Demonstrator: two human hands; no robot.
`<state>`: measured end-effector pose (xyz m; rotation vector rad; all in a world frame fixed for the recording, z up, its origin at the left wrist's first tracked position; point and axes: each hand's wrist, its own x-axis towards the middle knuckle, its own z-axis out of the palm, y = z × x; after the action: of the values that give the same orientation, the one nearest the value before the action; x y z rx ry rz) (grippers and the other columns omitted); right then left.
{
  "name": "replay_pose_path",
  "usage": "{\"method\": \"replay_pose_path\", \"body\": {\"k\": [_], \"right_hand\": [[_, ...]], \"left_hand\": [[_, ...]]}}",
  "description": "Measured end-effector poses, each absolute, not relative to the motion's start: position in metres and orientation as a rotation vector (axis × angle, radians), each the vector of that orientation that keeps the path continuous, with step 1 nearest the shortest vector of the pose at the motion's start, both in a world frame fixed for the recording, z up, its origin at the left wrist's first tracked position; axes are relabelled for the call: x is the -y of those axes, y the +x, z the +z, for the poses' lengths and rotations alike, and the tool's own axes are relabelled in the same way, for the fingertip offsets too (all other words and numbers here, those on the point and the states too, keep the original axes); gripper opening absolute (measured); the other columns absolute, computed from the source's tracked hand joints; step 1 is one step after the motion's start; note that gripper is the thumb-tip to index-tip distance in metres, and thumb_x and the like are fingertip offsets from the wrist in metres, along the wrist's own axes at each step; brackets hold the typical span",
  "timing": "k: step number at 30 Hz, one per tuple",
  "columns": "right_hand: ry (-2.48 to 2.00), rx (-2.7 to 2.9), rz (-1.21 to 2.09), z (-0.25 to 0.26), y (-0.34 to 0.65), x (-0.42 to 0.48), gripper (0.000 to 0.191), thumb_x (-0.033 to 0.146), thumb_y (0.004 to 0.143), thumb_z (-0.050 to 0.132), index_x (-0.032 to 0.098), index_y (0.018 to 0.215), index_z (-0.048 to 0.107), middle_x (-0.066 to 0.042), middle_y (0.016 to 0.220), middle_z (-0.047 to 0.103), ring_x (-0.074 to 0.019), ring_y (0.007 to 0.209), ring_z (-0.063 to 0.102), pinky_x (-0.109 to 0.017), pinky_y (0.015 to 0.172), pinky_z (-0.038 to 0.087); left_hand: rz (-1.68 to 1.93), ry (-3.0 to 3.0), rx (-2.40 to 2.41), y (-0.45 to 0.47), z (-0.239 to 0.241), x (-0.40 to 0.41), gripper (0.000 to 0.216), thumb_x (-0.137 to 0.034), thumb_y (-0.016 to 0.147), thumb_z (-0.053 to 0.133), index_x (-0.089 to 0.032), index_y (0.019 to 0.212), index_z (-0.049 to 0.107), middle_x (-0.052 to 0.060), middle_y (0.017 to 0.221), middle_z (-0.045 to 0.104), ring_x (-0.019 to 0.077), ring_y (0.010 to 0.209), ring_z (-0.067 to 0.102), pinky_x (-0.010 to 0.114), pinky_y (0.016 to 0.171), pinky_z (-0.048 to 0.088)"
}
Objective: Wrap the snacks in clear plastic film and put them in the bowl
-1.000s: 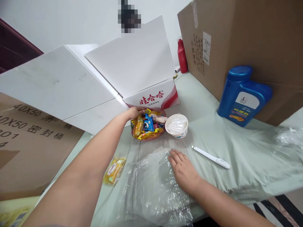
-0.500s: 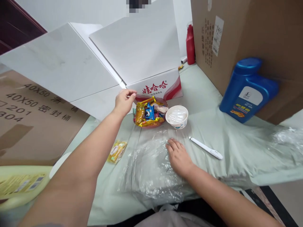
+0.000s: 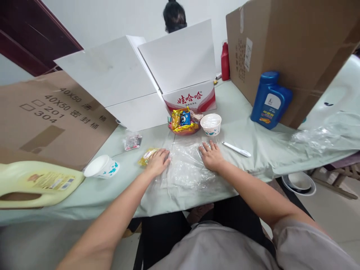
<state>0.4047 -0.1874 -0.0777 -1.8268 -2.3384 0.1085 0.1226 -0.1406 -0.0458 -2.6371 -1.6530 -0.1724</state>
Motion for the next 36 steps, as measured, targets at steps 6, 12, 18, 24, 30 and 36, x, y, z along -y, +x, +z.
{"method": "replay_pose_path", "body": {"k": [6,12,18,24,30,36], "right_hand": [[-1.734,2.404,0.082,-0.062,0.419,0.197,0.05,0.04,0.095,0.047,0.017,0.139,0.051,-0.015,0.152,0.041,-0.0357,0.141,0.032,-0.052,0.109,0.033],[-1.628,2.4,0.099,-0.061,0.432,0.224,0.056,0.048,0.095,0.049,0.012,0.138,0.052,-0.02,0.15,0.041,-0.0365,0.143,0.029,-0.053,0.112,0.029],[-1.045,2.517,0.222,-0.074,0.435,0.285,0.067,0.045,0.08,0.071,0.016,0.138,0.051,-0.017,0.146,0.047,-0.031,0.138,0.037,-0.05,0.109,0.035],[-1.097,2.209,0.236,-0.089,0.435,0.3,0.026,0.019,0.097,0.042,0.018,0.103,0.067,-0.012,0.11,0.069,-0.022,0.106,0.061,-0.042,0.092,0.049],[-1.177,2.08,0.248,-0.085,0.444,0.29,0.026,0.022,0.098,0.04,0.018,0.101,0.066,-0.01,0.095,0.07,-0.0215,0.091,0.064,-0.039,0.083,0.052],[-1.221,2.305,0.163,-0.087,0.451,0.292,0.041,0.028,0.087,0.063,0.016,0.126,0.058,-0.014,0.123,0.064,-0.0282,0.114,0.057,-0.046,0.096,0.046]], "left_hand": [[-0.228,-2.838,1.472,0.125,-0.059,0.178,0.045,-0.035,0.093,0.049,-0.025,0.137,0.051,0.007,0.15,0.046,0.0249,0.143,0.034,0.044,0.115,0.03],[-0.288,-2.785,1.607,0.127,-0.081,0.189,0.05,-0.039,0.094,0.049,-0.022,0.14,0.049,0.011,0.153,0.041,0.0294,0.144,0.03,0.052,0.116,0.025],[-0.439,-2.749,1.6,0.126,-0.086,0.188,0.048,-0.041,0.09,0.055,-0.024,0.135,0.054,0.01,0.15,0.045,0.0289,0.142,0.034,0.049,0.115,0.028],[-0.713,-2.663,1.581,0.121,-0.084,0.19,0.033,-0.035,0.087,0.054,-0.017,0.111,0.067,0.014,0.134,0.058,0.0292,0.132,0.046,0.046,0.11,0.037],[-0.891,-2.671,1.524,0.105,-0.068,0.224,0.032,-0.035,0.094,0.039,-0.019,0.09,0.066,0.011,0.093,0.068,0.0249,0.101,0.063,0.043,0.093,0.051],[-0.662,-2.997,1.217,0.097,-0.081,0.261,0.04,-0.033,0.081,0.064,-0.023,0.119,0.061,0.01,0.133,0.061,0.0285,0.129,0.051,0.049,0.109,0.042]]}}
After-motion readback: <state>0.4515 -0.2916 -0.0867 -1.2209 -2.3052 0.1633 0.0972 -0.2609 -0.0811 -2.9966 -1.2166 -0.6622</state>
